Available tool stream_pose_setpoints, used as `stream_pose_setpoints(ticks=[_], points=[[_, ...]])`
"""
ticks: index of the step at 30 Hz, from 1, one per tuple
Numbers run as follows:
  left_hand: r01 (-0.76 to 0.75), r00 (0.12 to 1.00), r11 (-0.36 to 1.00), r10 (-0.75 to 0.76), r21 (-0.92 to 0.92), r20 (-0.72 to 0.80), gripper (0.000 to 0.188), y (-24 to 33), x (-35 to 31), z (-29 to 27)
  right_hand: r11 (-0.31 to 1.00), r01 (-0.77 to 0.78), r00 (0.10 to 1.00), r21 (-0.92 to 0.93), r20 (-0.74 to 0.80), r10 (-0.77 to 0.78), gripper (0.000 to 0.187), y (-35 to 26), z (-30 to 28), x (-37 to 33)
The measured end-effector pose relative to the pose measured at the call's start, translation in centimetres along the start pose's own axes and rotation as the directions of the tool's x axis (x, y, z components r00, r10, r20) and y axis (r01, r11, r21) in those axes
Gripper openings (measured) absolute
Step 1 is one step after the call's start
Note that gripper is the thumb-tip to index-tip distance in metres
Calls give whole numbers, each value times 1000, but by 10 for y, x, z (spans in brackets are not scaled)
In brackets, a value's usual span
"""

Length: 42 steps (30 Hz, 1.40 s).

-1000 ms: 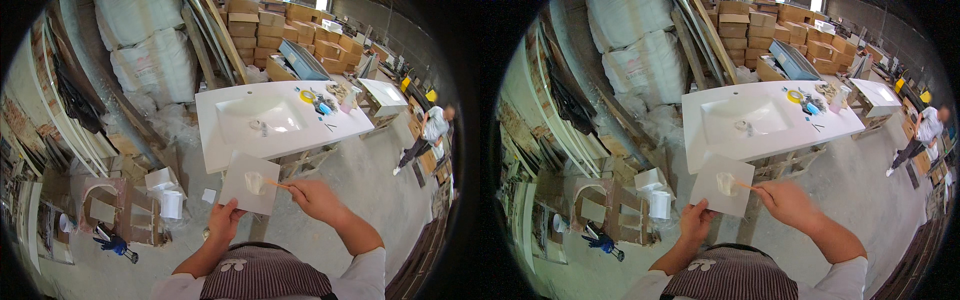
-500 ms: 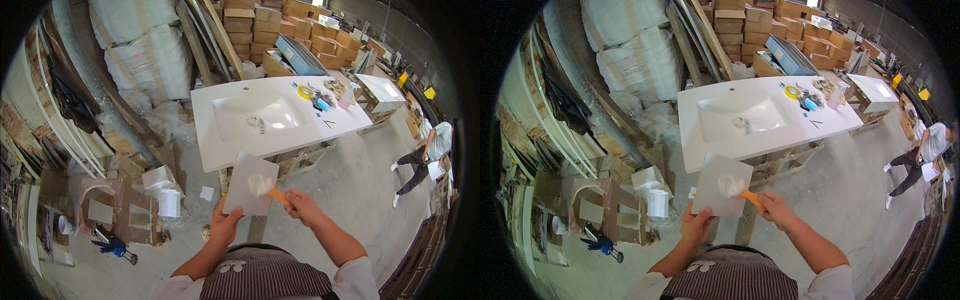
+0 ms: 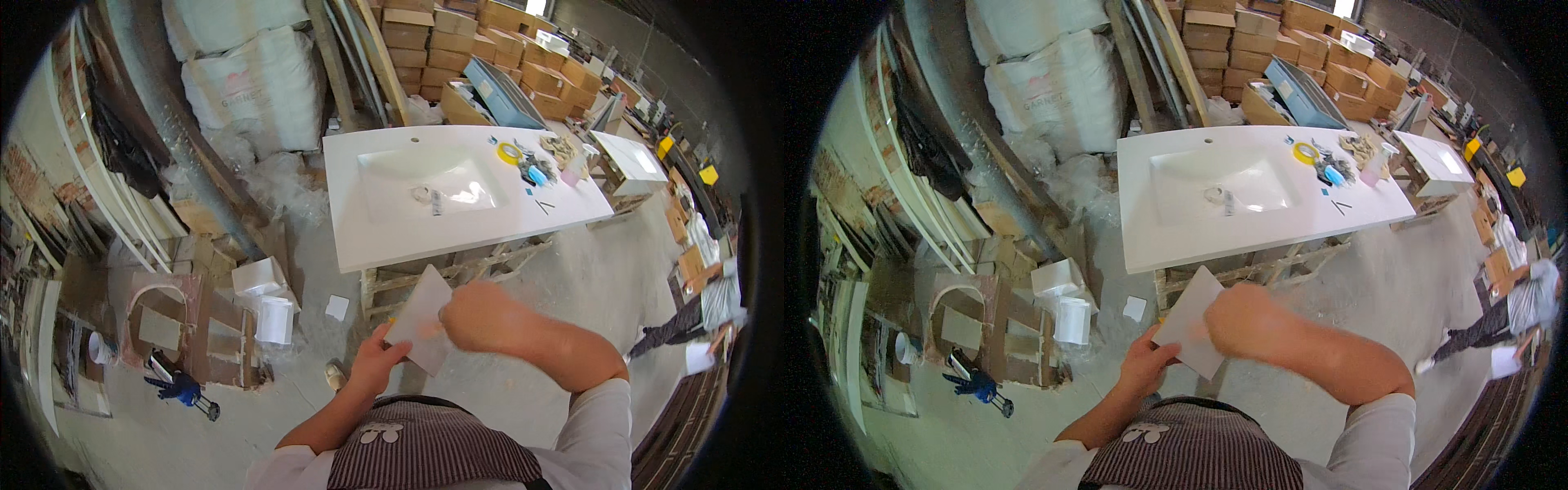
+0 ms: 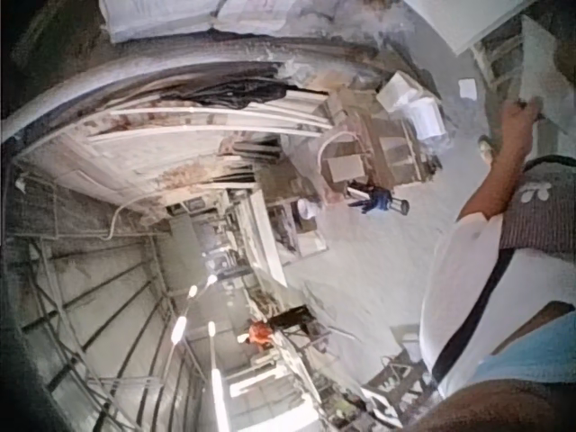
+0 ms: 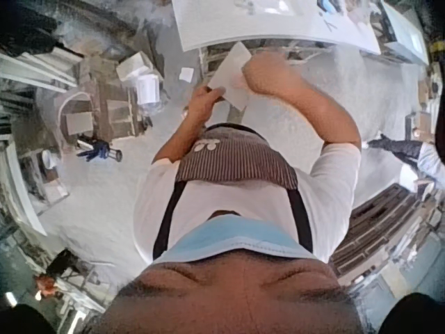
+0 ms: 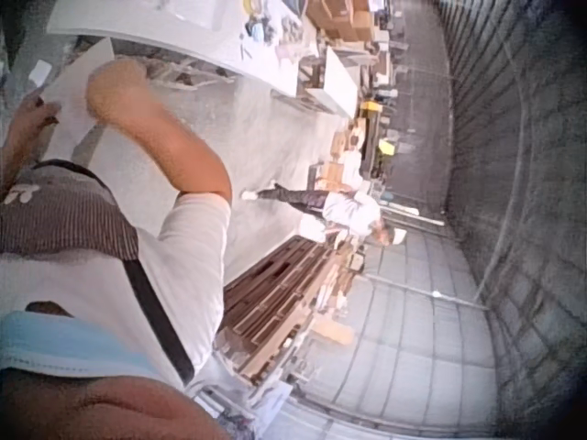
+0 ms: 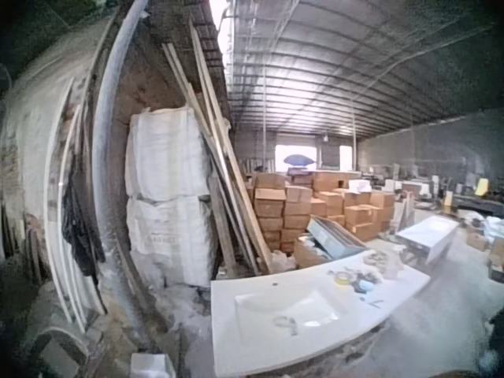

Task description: The person scrubs a white sink with a blue sponge, then uses a caulking gun to apply sealant onto a small tile. They spread the sealant with a yellow plastic scraper and apply it to the sink's rim and edges.

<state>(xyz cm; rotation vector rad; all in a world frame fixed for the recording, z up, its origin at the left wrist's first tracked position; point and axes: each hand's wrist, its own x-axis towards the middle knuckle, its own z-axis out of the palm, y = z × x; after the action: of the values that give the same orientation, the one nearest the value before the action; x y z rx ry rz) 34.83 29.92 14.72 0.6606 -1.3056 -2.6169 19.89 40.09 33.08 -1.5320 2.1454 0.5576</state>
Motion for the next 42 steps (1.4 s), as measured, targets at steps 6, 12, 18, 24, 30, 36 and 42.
stream_pose_setpoints(ticks=[6,12,18,24,30,36,42], points=[[-26,998,922,1,-387,-65,40,9,1,-9,999,29,935,33,-355,-15,25,-14,15,-23],[-88,995,817,100,-569,-11,52,19,-3,-11,969,99,900,228,-436,11,30,10,12,-23],[-115,993,843,118,-525,-26,54,19,-7,-10,939,162,865,303,-501,12,31,12,23,-14],[-118,993,878,105,-464,-54,55,12,-3,-11,930,203,824,308,-566,8,36,20,22,-15],[-121,993,860,101,-496,-68,44,14,-1,-8,927,168,834,335,-550,47,34,23,20,-15],[-108,994,859,89,-501,-63,46,16,4,-8,959,58,908,279,-414,65,34,23,21,-7],[-113,993,871,105,-478,-43,47,16,8,-9,946,65,896,317,-436,85,33,29,29,3]])
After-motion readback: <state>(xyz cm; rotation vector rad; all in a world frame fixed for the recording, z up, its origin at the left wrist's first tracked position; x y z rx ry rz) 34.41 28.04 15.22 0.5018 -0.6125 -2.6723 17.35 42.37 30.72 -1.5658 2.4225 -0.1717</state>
